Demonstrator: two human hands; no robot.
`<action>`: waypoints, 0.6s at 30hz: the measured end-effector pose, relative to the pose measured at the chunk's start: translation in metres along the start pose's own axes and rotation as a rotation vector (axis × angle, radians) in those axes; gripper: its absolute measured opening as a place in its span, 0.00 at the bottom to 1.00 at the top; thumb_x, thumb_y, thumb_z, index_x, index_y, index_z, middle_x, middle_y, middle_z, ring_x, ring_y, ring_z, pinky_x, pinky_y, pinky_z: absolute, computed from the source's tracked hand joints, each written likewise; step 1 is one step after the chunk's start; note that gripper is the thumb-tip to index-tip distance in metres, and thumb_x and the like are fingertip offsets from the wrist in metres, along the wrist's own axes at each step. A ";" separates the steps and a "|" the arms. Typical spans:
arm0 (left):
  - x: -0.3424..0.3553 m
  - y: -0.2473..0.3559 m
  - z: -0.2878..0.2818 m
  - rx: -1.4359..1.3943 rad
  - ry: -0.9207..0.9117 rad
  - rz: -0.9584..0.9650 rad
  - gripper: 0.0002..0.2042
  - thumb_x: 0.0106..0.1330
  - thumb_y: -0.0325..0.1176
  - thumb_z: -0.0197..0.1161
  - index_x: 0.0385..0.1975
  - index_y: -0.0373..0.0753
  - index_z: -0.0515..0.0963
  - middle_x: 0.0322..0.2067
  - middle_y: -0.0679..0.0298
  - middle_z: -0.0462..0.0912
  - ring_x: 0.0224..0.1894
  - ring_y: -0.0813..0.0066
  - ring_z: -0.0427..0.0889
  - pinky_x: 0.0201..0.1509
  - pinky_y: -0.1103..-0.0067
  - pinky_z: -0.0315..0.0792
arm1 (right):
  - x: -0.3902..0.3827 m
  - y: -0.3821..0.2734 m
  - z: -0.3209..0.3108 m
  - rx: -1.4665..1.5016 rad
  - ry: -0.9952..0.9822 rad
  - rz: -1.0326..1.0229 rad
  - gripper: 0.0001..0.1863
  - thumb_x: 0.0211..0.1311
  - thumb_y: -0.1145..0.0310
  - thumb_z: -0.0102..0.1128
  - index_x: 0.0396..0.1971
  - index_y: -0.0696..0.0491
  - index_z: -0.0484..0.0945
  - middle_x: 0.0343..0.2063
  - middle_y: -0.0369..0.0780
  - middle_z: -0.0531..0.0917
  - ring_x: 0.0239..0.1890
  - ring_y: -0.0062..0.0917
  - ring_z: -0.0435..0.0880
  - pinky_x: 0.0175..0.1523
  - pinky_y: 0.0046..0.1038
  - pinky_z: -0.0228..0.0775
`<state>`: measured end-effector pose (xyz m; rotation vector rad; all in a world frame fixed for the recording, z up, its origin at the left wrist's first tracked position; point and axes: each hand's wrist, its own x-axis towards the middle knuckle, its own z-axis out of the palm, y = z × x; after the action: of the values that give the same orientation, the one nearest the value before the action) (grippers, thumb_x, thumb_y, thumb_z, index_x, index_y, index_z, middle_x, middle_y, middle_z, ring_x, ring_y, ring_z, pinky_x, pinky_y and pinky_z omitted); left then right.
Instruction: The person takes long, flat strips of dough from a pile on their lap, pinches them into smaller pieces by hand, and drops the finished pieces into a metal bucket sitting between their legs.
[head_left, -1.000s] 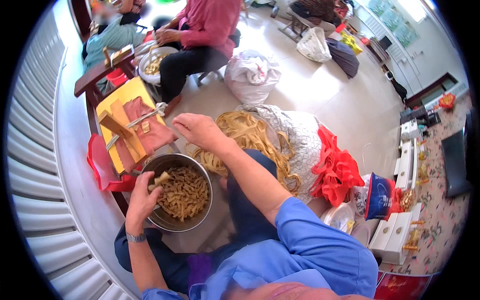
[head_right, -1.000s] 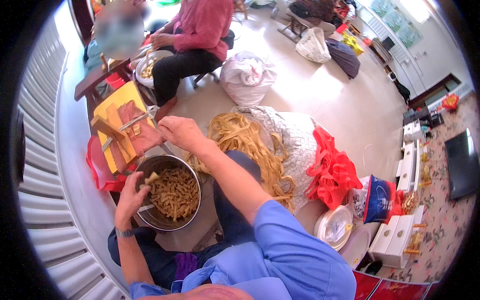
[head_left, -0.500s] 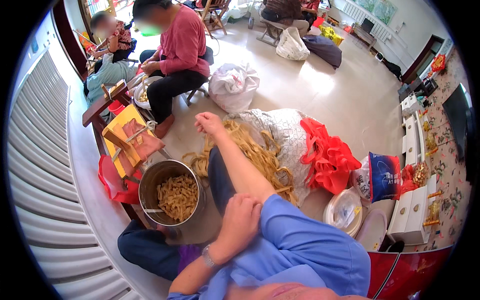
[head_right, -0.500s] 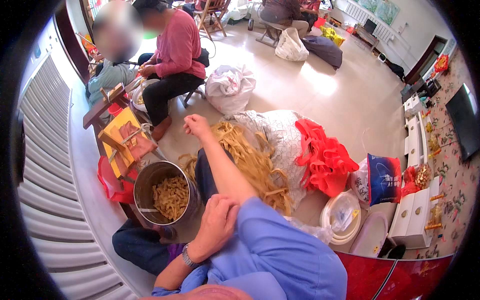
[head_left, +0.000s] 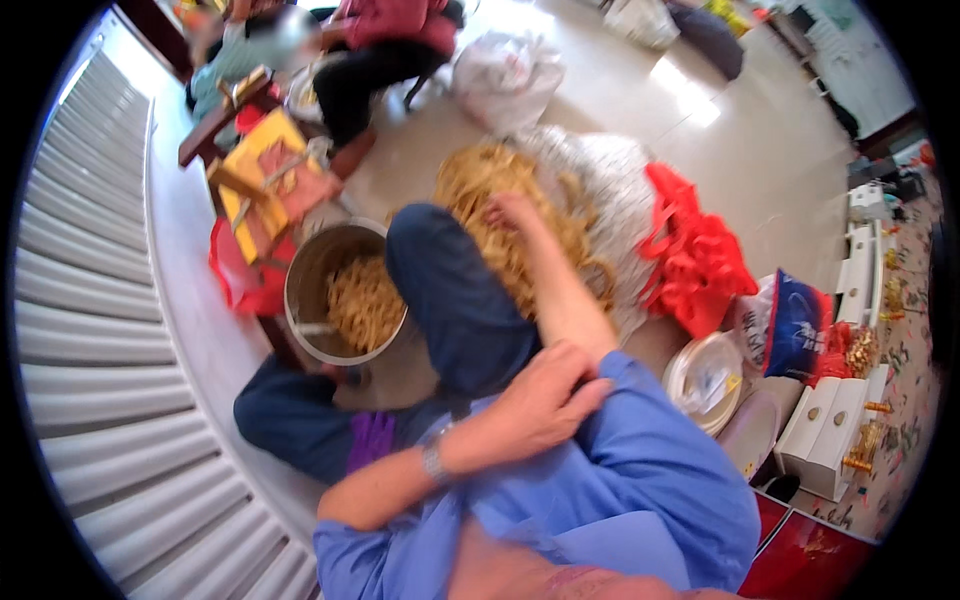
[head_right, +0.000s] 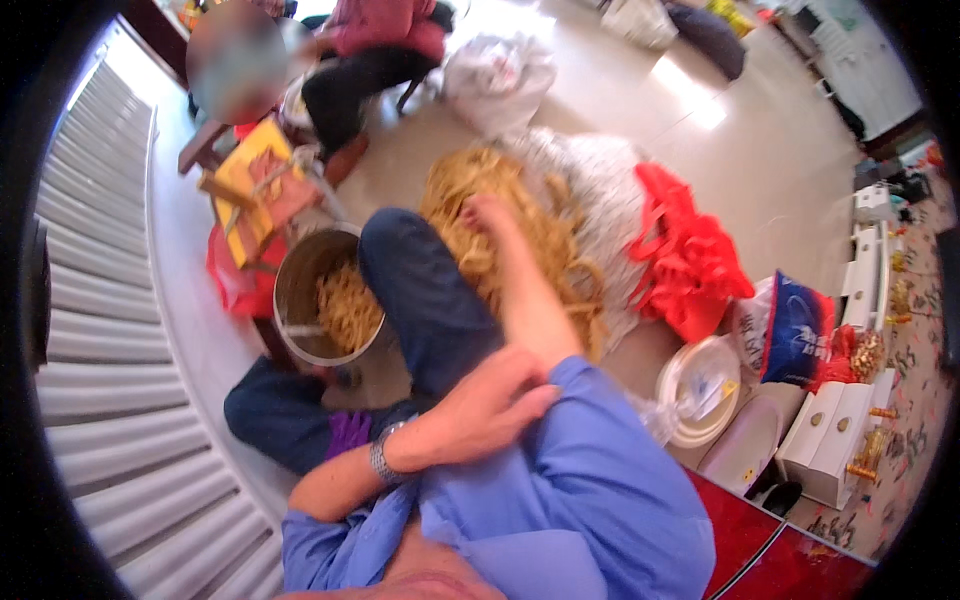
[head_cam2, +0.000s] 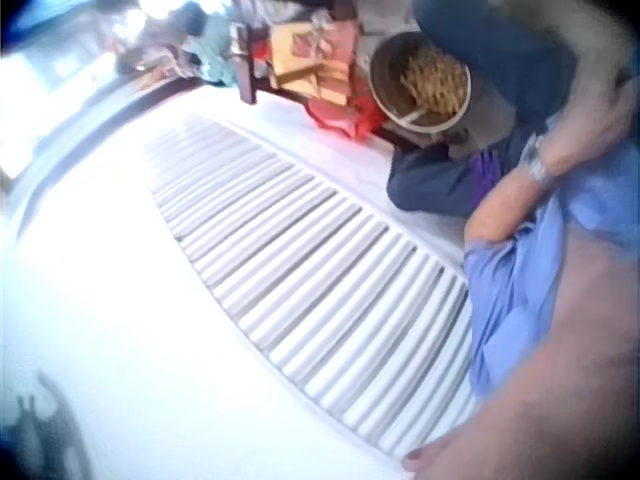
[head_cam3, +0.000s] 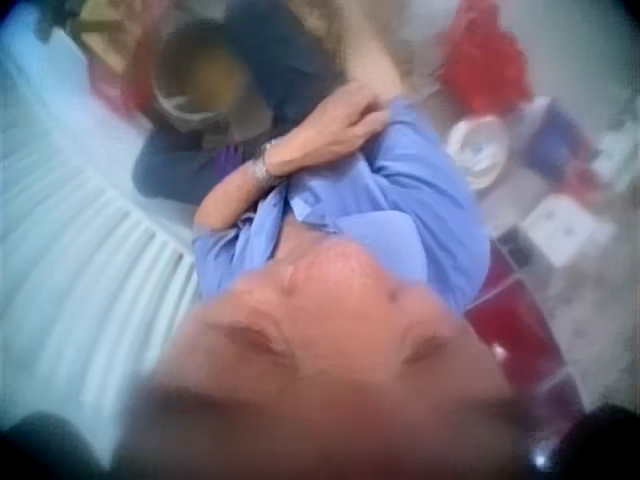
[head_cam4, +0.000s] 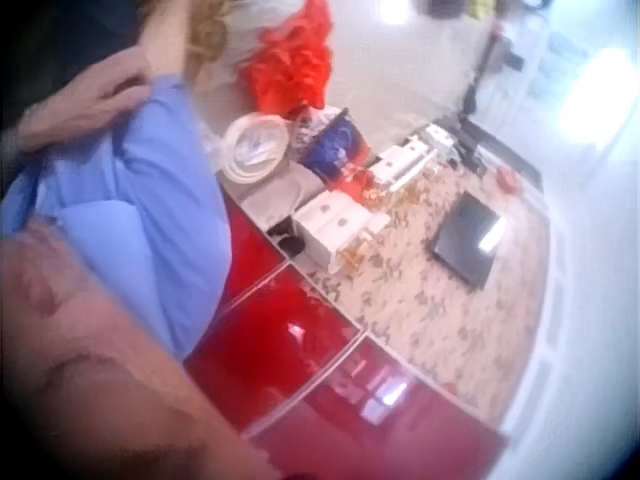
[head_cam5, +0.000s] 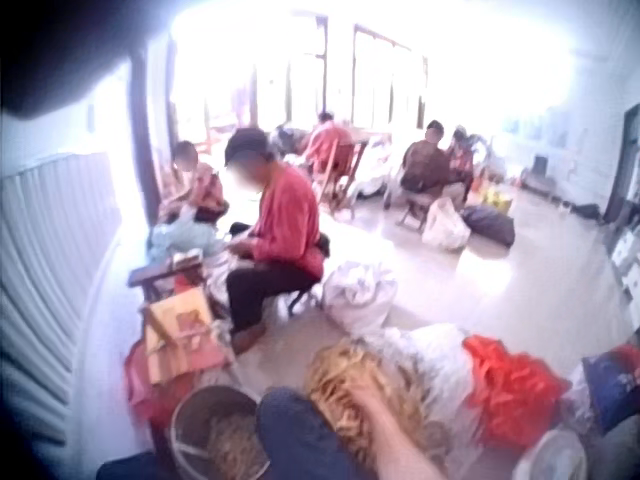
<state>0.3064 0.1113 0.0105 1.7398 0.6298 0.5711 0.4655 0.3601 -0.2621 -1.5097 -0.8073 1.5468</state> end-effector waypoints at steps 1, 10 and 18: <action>-0.004 0.007 -0.006 -0.148 -0.074 -0.102 0.10 0.70 0.34 0.62 0.41 0.34 0.75 0.40 0.55 0.77 0.43 0.62 0.78 0.48 0.72 0.73 | -0.015 0.008 0.006 0.061 0.095 0.070 0.09 0.66 0.64 0.55 0.35 0.54 0.81 0.28 0.37 0.85 0.24 0.22 0.83 0.26 0.25 0.73; -0.026 -0.026 -0.099 -0.315 0.187 -0.441 0.07 0.74 0.31 0.59 0.44 0.35 0.79 0.34 0.66 0.77 0.36 0.80 0.77 0.42 0.80 0.73 | -0.007 0.084 -0.084 -0.254 0.234 0.249 0.13 0.72 0.63 0.57 0.49 0.53 0.80 0.33 0.35 0.85 0.27 0.17 0.82 0.29 0.20 0.73; -0.006 -0.127 -0.088 0.125 0.414 -0.368 0.04 0.66 0.29 0.67 0.36 0.37 0.81 0.28 0.61 0.82 0.26 0.72 0.82 0.31 0.78 0.74 | 0.068 0.053 -0.029 -0.782 0.313 -0.387 0.16 0.65 0.67 0.59 0.50 0.54 0.81 0.47 0.48 0.83 0.50 0.42 0.81 0.55 0.36 0.73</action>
<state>0.2279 0.1967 -0.0916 1.5738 1.2702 0.6438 0.4912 0.3922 -0.3426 -1.9137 -1.5071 0.6945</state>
